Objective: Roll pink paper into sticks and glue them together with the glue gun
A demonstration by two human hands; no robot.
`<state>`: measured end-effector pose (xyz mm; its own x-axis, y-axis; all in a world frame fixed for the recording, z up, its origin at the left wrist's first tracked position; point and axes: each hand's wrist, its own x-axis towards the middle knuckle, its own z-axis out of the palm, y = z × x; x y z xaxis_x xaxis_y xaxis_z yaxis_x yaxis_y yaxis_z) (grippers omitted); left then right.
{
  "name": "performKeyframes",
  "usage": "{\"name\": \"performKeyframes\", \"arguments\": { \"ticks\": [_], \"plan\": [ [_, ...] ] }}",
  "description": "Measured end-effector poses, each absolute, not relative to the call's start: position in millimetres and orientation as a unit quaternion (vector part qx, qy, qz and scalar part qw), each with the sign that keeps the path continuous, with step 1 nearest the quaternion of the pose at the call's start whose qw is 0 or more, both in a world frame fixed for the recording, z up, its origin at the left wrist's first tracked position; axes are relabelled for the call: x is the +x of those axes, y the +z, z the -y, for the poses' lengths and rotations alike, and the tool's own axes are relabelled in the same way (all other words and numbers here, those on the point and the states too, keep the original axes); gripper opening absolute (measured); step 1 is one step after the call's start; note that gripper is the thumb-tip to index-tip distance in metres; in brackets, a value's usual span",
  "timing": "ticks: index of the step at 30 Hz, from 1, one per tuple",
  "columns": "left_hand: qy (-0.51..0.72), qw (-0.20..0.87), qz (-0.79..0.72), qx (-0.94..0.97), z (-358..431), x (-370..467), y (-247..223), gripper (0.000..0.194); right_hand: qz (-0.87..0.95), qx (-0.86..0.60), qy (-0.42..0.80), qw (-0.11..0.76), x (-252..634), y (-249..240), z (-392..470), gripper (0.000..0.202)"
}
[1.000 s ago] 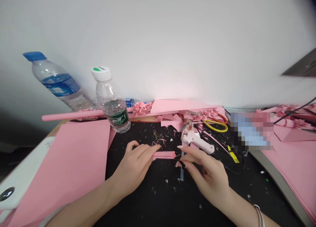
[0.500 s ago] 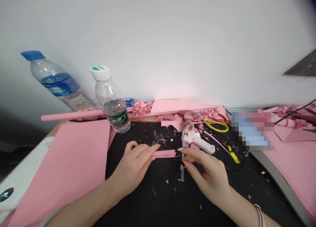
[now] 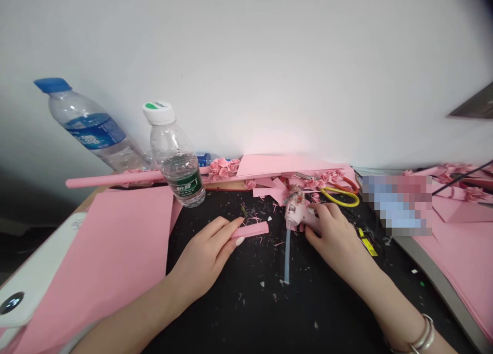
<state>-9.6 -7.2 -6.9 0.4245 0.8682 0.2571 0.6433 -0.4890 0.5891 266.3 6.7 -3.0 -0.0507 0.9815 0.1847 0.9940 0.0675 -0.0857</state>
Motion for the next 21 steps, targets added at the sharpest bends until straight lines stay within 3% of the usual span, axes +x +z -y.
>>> {"name": "performKeyframes", "arguments": {
  "ticks": [12,17,21],
  "plan": [
    [0.281,0.259,-0.552,0.741,4,-12,-1,0.013,0.722,-0.662,0.017,0.202,266,11,-8,0.021],
    [0.291,0.254,-0.567,0.728,3,-12,-3,0.012,0.752,-0.609,0.103,0.231,255,24,-2,0.012],
    [0.271,0.266,-0.569,0.729,2,-11,-3,0.012,0.753,-0.579,0.198,0.242,253,28,1,0.017]
  ]
}}
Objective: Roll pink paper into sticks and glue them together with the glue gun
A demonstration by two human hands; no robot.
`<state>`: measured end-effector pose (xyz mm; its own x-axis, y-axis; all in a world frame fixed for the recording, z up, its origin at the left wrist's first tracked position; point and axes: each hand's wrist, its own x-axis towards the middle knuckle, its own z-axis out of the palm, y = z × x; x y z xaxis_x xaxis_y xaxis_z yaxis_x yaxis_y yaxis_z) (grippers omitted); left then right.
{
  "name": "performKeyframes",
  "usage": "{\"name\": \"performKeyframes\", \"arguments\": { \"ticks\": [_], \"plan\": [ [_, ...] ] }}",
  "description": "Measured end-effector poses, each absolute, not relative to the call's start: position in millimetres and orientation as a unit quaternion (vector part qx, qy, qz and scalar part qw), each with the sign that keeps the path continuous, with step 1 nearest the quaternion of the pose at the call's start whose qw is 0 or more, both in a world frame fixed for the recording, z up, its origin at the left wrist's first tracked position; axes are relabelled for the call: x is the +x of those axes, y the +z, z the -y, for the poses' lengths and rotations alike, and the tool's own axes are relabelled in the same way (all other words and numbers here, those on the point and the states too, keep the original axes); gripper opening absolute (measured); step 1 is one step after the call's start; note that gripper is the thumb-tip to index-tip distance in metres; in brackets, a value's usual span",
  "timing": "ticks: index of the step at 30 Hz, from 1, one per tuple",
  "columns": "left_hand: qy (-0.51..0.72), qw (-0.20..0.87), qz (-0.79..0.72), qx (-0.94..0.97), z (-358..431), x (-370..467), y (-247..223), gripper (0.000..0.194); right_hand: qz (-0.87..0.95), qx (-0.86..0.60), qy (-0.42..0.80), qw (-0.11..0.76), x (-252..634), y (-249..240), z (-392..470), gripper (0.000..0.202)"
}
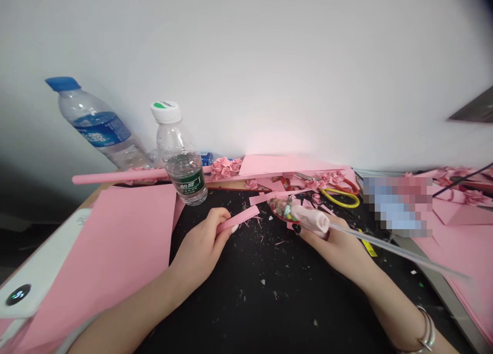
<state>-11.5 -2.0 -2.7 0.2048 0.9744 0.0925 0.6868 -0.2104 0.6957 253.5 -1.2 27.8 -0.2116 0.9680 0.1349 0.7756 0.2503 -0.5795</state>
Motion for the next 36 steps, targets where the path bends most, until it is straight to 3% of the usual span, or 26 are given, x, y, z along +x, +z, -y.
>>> {"name": "performKeyframes", "arguments": {
  "ticks": [11,25,36],
  "plan": [
    [0.291,0.355,-0.557,0.692,-1,-8,0,0.01,0.668,-0.498,0.413,0.368,250,19,6,0.021],
    [0.255,0.367,-0.55,0.706,2,-5,1,0.009,0.66,-0.516,0.421,0.347,243,11,8,0.018],
    [0.234,0.357,-0.559,0.711,4,-4,1,0.012,0.738,-0.529,0.295,0.299,244,13,9,0.014]
  ]
}}
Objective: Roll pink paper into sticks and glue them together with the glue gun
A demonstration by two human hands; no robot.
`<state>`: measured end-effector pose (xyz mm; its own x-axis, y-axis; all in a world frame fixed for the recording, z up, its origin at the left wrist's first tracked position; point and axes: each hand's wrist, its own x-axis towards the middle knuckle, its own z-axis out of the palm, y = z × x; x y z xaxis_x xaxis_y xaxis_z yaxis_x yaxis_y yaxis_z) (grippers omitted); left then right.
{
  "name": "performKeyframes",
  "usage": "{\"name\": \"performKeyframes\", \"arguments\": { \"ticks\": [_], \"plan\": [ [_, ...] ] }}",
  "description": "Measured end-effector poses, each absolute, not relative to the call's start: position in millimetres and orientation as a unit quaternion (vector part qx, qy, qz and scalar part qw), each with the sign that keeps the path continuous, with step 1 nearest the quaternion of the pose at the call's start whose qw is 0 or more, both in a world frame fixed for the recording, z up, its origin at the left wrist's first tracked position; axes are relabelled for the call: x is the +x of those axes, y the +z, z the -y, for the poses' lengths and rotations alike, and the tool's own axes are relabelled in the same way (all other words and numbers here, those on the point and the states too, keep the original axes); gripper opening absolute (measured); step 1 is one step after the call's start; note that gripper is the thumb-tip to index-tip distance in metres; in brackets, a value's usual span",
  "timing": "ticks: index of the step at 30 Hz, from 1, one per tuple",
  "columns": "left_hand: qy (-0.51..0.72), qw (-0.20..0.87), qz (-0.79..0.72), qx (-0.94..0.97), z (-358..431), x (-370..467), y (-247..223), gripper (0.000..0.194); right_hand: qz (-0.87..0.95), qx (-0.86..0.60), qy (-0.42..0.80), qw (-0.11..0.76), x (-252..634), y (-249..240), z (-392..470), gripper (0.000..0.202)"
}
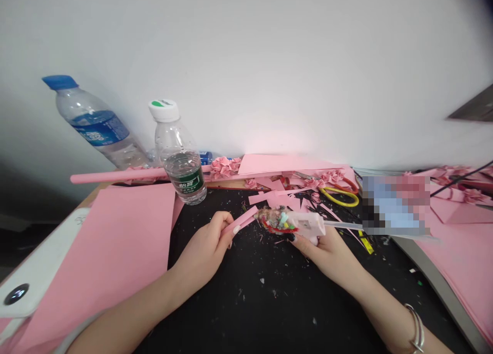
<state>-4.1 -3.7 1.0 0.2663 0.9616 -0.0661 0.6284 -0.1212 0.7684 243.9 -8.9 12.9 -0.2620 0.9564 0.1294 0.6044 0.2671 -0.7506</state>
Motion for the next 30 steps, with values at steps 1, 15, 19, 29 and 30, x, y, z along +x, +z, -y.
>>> {"name": "performKeyframes", "arguments": {
  "ticks": [1,15,19,29,30],
  "plan": [
    [0.231,0.356,-0.559,0.712,3.8,-3.9,0.8,0.013,0.743,-0.527,0.285,0.297,243.2,13.4,9.2,0.015],
    [0.212,0.345,-0.566,0.718,3.5,-2.4,-1.0,0.012,0.777,-0.513,0.238,0.278,235.0,22.1,10.8,0.013],
    [0.212,0.349,-0.568,0.715,3.6,-2.8,-1.7,0.012,0.779,-0.522,0.214,0.274,235.7,22.8,10.8,0.011],
    [0.2,0.363,-0.58,0.701,2.0,-3.1,-2.1,0.009,0.78,-0.539,0.185,0.257,238.4,22.3,10.4,0.013],
    [0.2,0.364,-0.581,0.7,1.7,-3.1,-2.2,0.009,0.78,-0.537,0.187,0.261,238.1,22.9,10.3,0.012]
  ]
}}
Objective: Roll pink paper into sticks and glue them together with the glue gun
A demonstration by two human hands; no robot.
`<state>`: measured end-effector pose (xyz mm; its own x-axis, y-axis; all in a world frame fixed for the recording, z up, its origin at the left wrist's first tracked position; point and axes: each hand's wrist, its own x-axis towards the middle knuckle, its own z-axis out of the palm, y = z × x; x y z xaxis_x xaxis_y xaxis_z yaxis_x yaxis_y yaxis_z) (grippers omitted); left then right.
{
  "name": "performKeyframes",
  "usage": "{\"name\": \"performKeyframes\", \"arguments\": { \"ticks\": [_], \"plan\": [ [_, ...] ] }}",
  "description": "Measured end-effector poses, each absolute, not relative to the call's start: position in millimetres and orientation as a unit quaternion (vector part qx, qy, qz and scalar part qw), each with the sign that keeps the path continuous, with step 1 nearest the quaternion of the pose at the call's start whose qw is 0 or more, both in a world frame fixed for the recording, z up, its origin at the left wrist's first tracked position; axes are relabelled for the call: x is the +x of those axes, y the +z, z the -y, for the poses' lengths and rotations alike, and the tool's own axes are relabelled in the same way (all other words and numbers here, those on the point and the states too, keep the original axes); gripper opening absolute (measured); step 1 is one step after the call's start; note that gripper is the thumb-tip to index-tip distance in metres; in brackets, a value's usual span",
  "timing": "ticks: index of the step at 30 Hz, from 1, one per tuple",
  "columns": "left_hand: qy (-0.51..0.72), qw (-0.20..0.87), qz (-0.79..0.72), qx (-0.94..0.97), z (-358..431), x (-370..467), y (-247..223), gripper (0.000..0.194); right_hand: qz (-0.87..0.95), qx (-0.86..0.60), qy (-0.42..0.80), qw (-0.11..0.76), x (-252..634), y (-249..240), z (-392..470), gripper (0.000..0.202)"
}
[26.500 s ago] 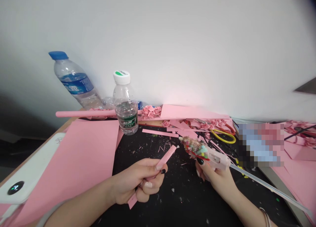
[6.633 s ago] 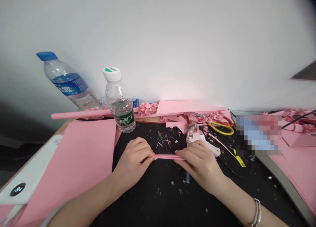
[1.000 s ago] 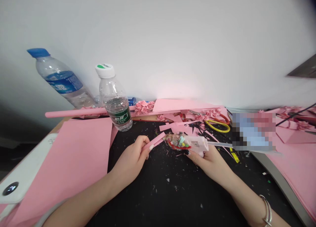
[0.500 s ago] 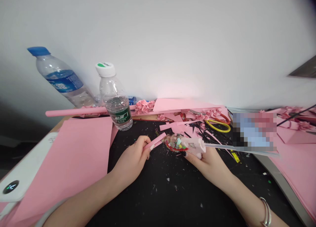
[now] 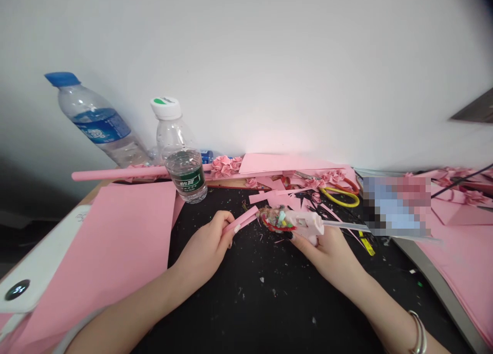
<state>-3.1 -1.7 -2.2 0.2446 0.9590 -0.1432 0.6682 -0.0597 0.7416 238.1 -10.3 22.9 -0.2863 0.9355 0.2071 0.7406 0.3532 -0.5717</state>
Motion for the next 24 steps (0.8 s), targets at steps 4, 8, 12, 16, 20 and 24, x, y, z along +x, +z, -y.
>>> {"name": "performKeyframes", "arguments": {
  "ticks": [4,8,12,16,20,24],
  "plan": [
    [0.2,0.363,-0.58,0.702,0.8,-3.4,-2.7,0.008,0.776,-0.549,0.178,0.254,237.9,23.3,10.6,0.016],
    [0.195,0.361,-0.58,0.704,1.6,-4.3,-2.9,0.008,0.773,-0.564,0.169,0.234,239.2,21.6,10.7,0.026],
    [0.195,0.36,-0.581,0.703,2.5,-4.0,-2.7,0.008,0.768,-0.571,0.174,0.231,240.4,21.5,11.0,0.027],
    [0.195,0.364,-0.578,0.703,1.4,-3.5,-2.6,0.008,0.766,-0.575,0.17,0.232,240.4,23.3,12.1,0.027],
    [0.197,0.363,-0.578,0.704,0.1,-3.9,-3.0,0.008,0.768,-0.576,0.161,0.232,239.7,24.9,12.5,0.029],
    [0.2,0.36,-0.578,0.704,1.0,-3.9,-3.1,0.009,0.776,-0.562,0.154,0.24,238.0,25.3,12.6,0.021]
  ]
}}
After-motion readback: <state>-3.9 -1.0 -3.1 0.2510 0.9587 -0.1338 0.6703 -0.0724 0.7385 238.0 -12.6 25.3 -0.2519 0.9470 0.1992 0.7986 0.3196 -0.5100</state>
